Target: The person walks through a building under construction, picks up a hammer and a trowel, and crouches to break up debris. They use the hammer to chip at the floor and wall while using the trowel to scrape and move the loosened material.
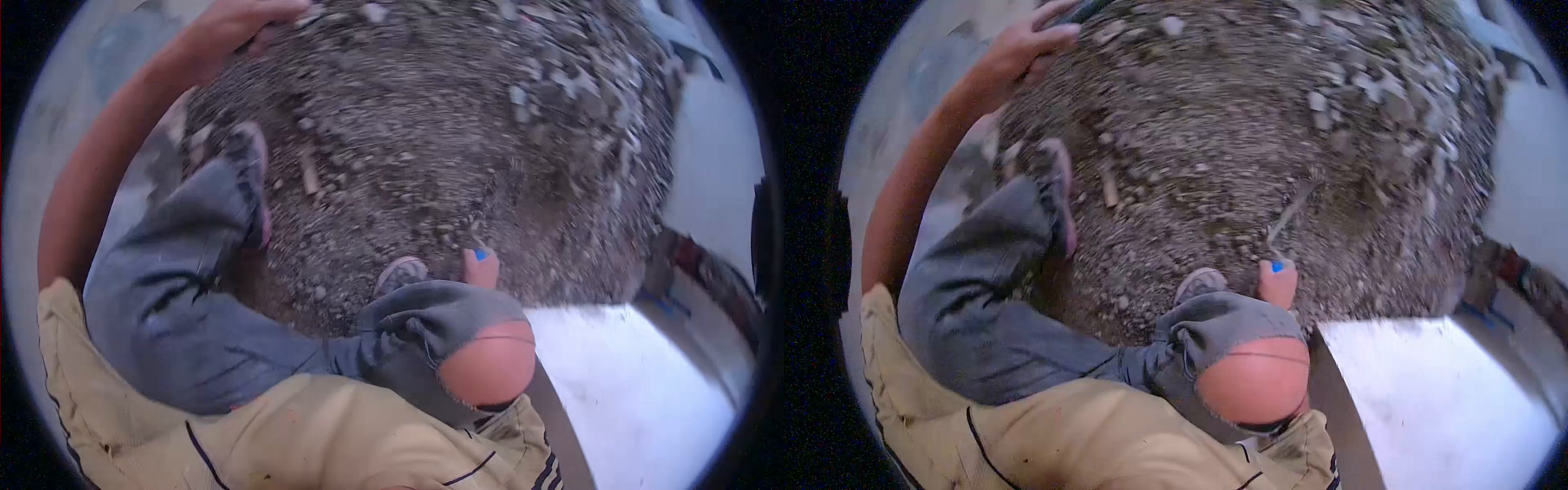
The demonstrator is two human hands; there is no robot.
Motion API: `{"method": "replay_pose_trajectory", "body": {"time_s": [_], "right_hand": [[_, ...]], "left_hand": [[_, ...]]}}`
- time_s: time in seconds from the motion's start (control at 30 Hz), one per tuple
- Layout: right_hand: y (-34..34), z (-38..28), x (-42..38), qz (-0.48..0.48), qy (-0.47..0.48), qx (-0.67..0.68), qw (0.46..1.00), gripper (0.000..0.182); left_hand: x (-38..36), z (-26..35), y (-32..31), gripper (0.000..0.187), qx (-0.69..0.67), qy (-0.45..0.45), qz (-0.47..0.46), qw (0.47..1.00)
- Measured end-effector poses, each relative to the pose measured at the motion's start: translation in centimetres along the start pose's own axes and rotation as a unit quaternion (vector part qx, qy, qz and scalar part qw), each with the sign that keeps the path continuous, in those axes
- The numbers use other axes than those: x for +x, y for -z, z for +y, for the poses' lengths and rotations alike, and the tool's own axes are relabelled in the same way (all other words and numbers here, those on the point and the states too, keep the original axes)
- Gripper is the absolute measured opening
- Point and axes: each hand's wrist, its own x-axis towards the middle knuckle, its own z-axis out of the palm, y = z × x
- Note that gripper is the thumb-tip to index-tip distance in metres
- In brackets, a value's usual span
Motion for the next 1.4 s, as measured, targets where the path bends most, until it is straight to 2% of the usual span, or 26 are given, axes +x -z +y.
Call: {"method": "replay_pose_trajectory", "body": {"time_s": [0.1,0.2,0.27,0.33,0.43,0.5,0.53,0.6,0.63,0.67,0.77,0.8,0.87,0.9,0.93,0.97,1.0,1.07,1.13,1.2,1.23,1.27,1.3,1.33,1.37,1.4], "right_hand": [[-3.4,-4.8,-2.6,-0.084,0.122,-0.005,0.989,0.041],[-3.0,-5.3,-0.3,-0.056,0.236,0.021,0.970,0.034],[-0.7,-7.1,1.7,-0.084,0.123,0.091,0.985,0.027],[-0.3,-7.0,4.2,-0.037,0.095,0.115,0.988,0.027],[-2.8,-6.8,5.8,-0.117,0.103,0.092,0.984,0.032],[-6.3,-8.6,4.4,-0.109,0.194,0.021,0.975,0.036],[-7.8,-9.8,3.7,-0.093,0.253,-0.031,0.963,0.035],[-11.2,-12.6,1.8,-0.221,0.237,0.045,0.945,0.028],[-12.9,-14.4,1.3,-0.270,0.243,0.022,0.931,0.027],[-13.3,-16.9,-0.8,-0.307,0.254,0.015,0.917,0.028],[-14.5,-18.4,-3.1,-0.278,0.341,0.004,0.898,0.029],[-13.0,-17.7,-4.1,-0.320,0.265,0.092,0.905,0.029],[-8.7,-14.1,-4.2,-0.193,0.291,0.102,0.931,0.024],[-6.4,-11.4,-3.0,-0.135,0.256,0.115,0.950,0.023],[-4.3,-7.9,-1.5,-0.073,0.216,0.127,0.965,0.021],[-2.5,-3.6,0.3,0.009,0.076,0.161,0.984,0.018],[-0.9,2.6,3.9,0.037,0.011,0.154,0.987,0.026],[0.3,5.7,2.2,0.126,0.048,-0.110,0.985,0.034],[-3.0,2.2,-1.3,0.082,0.061,-0.101,0.990,0.037],[-7.6,-3.9,-5.1,-0.005,0.072,-0.050,0.996,0.040],[-8.8,-6.3,-6.1,-0.051,0.099,-0.007,0.994,0.039],[-9.0,-8.9,-7.1,-0.133,0.068,-0.037,0.988,0.040],[-10.5,-8.0,-6.6,-0.168,0.152,-0.070,0.971,0.041],[-9.6,-9.7,-8.2,-0.174,0.170,-0.101,0.965,0.042],[-8.1,-11.4,-9.5,-0.186,0.187,-0.130,0.956,0.044],[-7.0,-10.6,-9.2,-0.134,0.165,-0.085,0.973,0.044]], "left_hand": [[-5.6,1.3,-0.5,0.058,-0.135,0.014,0.033,0.990],[-12.4,3.3,0.5,0.053,-0.161,0.026,0.099,0.982],[-17.9,5.4,0.7,0.051,-0.142,0.068,0.188,0.970],[-21.9,6.8,0.5,0.050,-0.153,0.085,0.228,0.958],[-26.3,7.0,0.4,0.049,-0.222,0.076,0.264,0.936],[-27.1,5.6,-0.2,0.049,-0.254,0.090,0.288,0.919],[-27.0,3.3,0.4,0.047,-0.260,0.080,0.290,0.917],[-25.9,2.5,-0.1,0.045,-0.285,0.079,0.268,0.917],[-25.7,1.9,-0.6,0.044,-0.300,0.079,0.260,0.914],[-26.0,0.4,0.7,0.043,-0.350,0.062,0.199,0.913],[-27.6,0.0,1.5,0.047,-0.425,0.099,0.157,0.886],[-28.1,0.3,1.3,0.055,-0.441,0.107,0.152,0.878],[-29.5,0.4,2.4,0.050,-0.486,0.092,0.096,0.864],[-30.2,0.1,3.4,0.048,-0.509,0.084,0.062,0.855],[-31.0,-0.5,3.6,0.047,-0.483,0.085,0.082,0.868],[-31.8,-1.0,3.8,0.046,-0.457,0.088,0.102,0.879],[-32.4,-1.3,3.5,0.048,-0.376,0.095,0.169,0.906],[-33.1,-2.3,4.9,0.055,-0.310,0.093,0.132,0.937],[-31.7,-2.3,4.5,0.057,-0.462,0.161,0.250,0.835],[-31.5,-2.8,4.4,0.058,-0.448,0.205,0.297,0.818],[-31.4,-4.0,4.7,0.060,-0.370,0.202,0.279,0.863],[-31.5,-5.4,5.3,0.061,-0.291,0.192,0.258,0.901],[-32.9,-7.4,6.5,0.049,-0.228,0.200,0.289,0.908],[-34.4,-9.4,7.6,0.043,-0.163,0.203,0.319,0.911],[-34.8,-11.0,8.0,0.042,-0.137,0.171,0.294,0.930],[-34.0,-11.3,8.4,0.039,-0.184,0.156,0.246,0.939]]}}
